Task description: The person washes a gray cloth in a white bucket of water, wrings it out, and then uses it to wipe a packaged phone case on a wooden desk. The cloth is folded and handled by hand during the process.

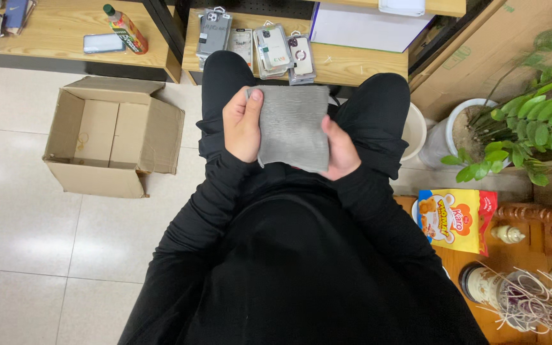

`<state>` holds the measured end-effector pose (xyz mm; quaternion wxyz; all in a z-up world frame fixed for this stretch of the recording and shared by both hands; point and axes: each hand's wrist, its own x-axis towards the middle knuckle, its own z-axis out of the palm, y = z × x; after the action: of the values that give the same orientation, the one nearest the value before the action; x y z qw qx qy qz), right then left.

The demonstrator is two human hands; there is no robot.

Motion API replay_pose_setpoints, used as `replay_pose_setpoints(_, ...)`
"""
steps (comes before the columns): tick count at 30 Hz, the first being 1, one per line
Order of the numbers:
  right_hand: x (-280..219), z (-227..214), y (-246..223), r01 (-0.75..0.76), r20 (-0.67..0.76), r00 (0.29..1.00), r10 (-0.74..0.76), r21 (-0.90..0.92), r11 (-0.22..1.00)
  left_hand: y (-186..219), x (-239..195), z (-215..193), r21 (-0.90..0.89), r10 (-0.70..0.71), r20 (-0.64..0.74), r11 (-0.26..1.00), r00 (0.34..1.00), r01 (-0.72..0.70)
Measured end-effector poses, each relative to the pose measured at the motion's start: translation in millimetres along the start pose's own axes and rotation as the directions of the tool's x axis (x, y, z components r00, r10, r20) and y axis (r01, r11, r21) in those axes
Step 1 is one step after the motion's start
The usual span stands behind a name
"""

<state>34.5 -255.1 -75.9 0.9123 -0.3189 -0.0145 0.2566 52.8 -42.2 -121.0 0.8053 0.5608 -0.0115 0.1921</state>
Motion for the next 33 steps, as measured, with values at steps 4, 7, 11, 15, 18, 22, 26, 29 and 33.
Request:
replay_pose_setpoints(4,0,-9,19,-0.065,0.168,0.983,0.075,-0.064,0.996,-13,7,-11,-0.032,0.0,-0.111,0.999,0.994,-0.003)
replay_pose_setpoints(7,-4,10,-1,0.061,0.032,0.998,-0.055,-0.227,0.972,22,-7,-2,-0.165,-0.009,-0.053,0.986,0.999,0.0)
replay_pose_setpoints(11,-15,37,-30,0.21,0.111,0.976,-0.186,-0.27,0.94,52,-17,3,-0.621,0.063,0.332,0.766,0.941,0.167)
replay_pose_setpoints(15,-3,30,-29,0.198,0.096,0.979,-0.178,-0.624,0.756,5,-13,-21,-0.446,-0.119,0.454,0.827,0.883,0.341)
replay_pose_setpoints(18,0,30,-31,0.133,0.085,0.99,-0.113,-0.826,0.547,19,-22,-10,-0.079,-0.439,0.381,0.861,0.813,0.502)
replay_pose_setpoints(22,-2,3,-30,0.132,0.071,0.99,-0.119,-0.749,0.649,22,-27,-3,0.038,-0.378,0.291,0.923,0.879,0.384)
replay_pose_setpoints(26,19,-4,-9,0.325,0.268,0.928,-0.26,-0.238,0.915,37,-15,7,-0.061,-0.216,0.158,0.972,0.964,0.228)
replay_pose_setpoints(29,27,-54,45,0.043,0.132,0.99,-0.047,0.033,0.999,53,-11,10,0.208,-0.112,0.084,0.974,0.99,0.093)
replay_pose_setpoints(33,25,-1,40,-0.166,-0.189,0.964,0.185,0.107,0.98,37,-12,-2,0.405,-0.09,0.034,0.912,0.995,0.068)
